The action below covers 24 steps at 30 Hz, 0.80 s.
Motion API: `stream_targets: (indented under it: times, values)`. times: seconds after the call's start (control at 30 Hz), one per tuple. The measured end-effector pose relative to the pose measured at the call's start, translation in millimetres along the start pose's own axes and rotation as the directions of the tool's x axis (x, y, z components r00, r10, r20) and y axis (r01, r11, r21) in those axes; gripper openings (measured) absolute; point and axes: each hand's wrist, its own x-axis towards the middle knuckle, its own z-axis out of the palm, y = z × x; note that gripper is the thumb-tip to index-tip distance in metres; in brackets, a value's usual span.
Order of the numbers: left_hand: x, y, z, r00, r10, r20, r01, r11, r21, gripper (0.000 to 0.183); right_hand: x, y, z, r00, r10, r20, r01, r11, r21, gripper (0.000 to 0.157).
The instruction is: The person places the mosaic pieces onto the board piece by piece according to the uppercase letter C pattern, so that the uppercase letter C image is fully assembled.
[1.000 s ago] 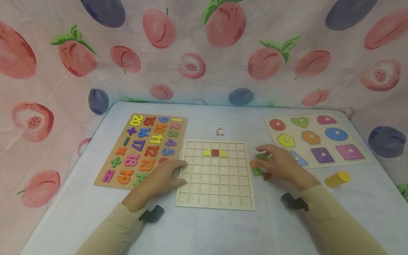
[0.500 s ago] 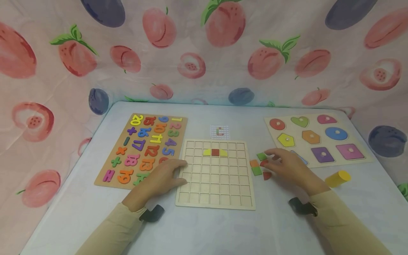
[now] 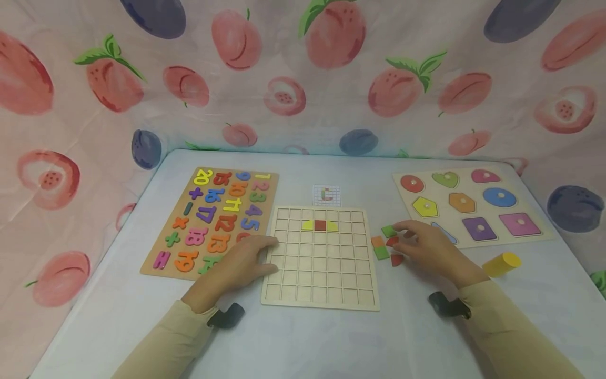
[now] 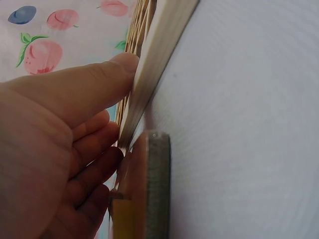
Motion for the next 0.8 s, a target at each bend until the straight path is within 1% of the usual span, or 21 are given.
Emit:
stream_targets:
  times: [0.23, 0.43, 0.57, 0.8]
  values:
    - [0.6, 1.3, 0.3, 1.000, -0.006, 0.001, 0.006, 1.000, 0.015, 0.057, 8, 0, 0.2, 1.000, -0.010, -0.004, 0.010, 1.000, -0.009, 0.047]
    - [0.8, 1.6, 0.5, 1.000, -0.015, 0.006, 0.015, 1.000, 0.017, 0.058, 17, -4, -0.9, 0.999, 0.037, 0.020, -0.037, 0.999, -0.008, 0.052]
    - [0.9, 1.4, 0.7, 1.000, -0.018, 0.009, 0.018, 1.000, 0.017, 0.058, 22, -6, -1.0, 0.997, 0.056, 0.043, -0.056, 0.998, 0.007, 0.050]
    - [0.9, 1.4, 0.7, 1.000, -0.016, 0.006, 0.015, 1.000, 0.017, 0.057, 28, -5, -0.8, 0.997, 0.051, 0.060, -0.052, 0.999, 0.016, 0.046]
